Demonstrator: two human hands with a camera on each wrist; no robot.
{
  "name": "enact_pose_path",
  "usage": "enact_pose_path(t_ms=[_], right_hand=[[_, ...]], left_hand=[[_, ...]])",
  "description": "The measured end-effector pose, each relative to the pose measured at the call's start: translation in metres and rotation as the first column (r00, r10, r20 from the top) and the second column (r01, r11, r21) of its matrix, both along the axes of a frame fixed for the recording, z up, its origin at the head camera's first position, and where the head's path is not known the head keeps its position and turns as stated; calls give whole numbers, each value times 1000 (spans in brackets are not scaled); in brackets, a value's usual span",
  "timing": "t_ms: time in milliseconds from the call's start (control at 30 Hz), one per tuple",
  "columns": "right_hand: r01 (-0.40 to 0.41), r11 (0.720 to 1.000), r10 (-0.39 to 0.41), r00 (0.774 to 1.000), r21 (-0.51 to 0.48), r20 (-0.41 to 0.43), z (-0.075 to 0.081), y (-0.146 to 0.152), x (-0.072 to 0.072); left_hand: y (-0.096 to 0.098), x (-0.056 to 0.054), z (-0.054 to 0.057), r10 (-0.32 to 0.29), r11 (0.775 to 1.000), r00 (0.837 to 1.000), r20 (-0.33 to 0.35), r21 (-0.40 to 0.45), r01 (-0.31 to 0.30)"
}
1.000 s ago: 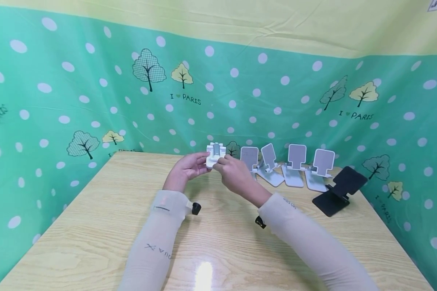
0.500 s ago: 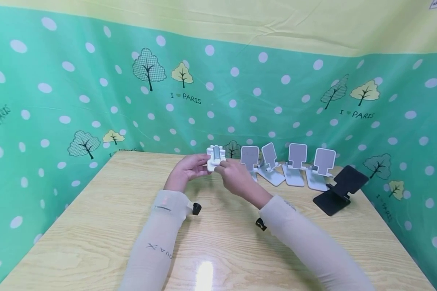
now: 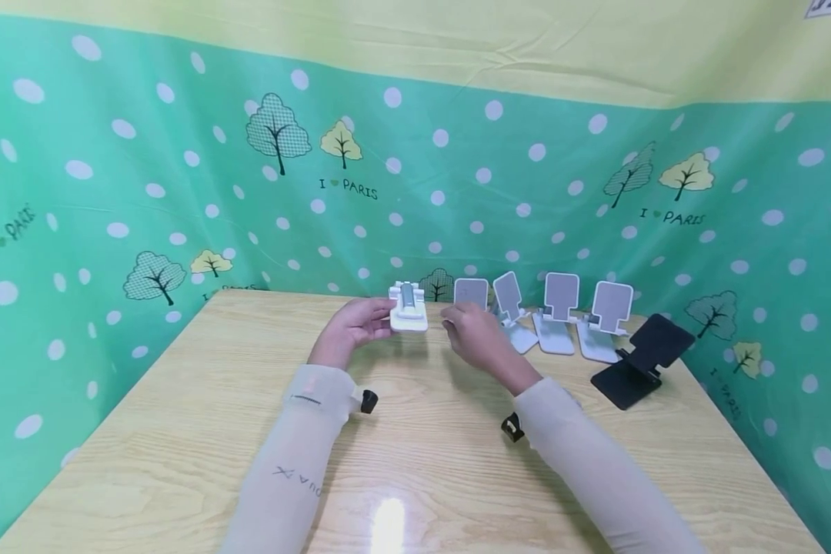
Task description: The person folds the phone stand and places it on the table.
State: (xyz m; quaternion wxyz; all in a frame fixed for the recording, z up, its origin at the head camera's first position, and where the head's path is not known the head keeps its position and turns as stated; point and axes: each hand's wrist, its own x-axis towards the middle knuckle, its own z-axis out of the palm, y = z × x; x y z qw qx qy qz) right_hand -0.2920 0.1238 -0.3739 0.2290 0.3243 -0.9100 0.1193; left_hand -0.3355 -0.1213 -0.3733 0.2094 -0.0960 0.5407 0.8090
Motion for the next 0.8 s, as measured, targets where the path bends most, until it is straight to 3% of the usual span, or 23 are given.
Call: enact_pose_path(t_ms=[167,300,533,800], right_hand=[[94,994,-91,995,-55,42,-7,15,-7],[191,977,-180,977,-91,118,-11,21,-11],[357,910,-297,915,-208,273,-10,23,-9],[468,835,-288,819,-289,496,-11,24,-11]], left_hand=[[-6,3,0,-7,1000,1000,-6,-11,7],[-11,6,1,-12,999,1000,-5,-36,12],[-21,8,2,-7,994,1000,12,-111,8],[-39,7,-1,5,980,1000,9,-200,-3]])
